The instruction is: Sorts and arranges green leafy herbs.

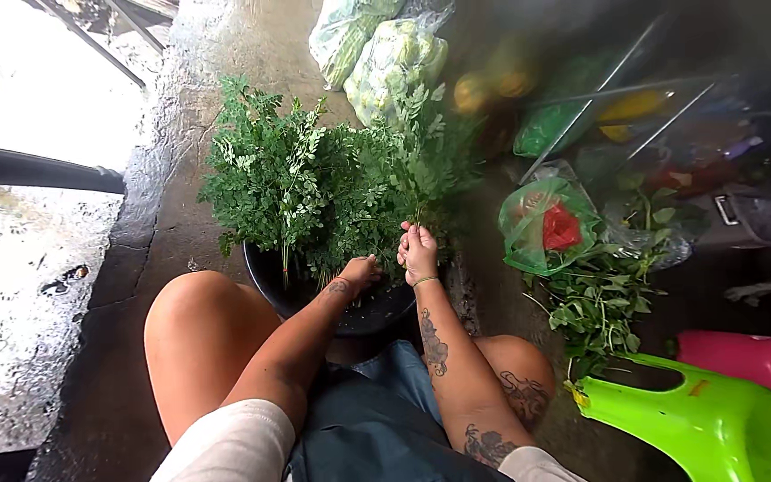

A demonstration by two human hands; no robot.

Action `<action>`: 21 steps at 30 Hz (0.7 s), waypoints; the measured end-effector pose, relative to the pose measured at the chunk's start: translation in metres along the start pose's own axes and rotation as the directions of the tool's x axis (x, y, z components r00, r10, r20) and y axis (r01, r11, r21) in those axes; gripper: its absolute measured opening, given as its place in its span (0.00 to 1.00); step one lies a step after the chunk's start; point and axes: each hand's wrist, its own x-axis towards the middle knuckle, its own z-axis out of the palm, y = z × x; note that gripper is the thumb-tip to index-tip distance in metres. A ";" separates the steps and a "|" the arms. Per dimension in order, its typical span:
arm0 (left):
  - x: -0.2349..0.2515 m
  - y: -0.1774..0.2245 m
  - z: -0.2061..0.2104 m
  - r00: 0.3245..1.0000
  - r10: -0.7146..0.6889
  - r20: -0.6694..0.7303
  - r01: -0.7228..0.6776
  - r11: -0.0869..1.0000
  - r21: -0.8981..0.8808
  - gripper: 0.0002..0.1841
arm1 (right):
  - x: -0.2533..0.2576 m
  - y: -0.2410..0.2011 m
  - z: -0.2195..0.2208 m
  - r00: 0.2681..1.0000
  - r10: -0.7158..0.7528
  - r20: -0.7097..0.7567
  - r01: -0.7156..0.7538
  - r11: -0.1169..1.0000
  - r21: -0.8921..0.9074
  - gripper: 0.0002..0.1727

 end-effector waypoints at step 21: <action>-0.006 0.001 0.009 0.997 -0.074 0.013 0.070 0.980 0.187 0.23 | -0.019 -0.048 -0.036 0.928 0.372 0.012 -0.345 0.872 -0.347 0.15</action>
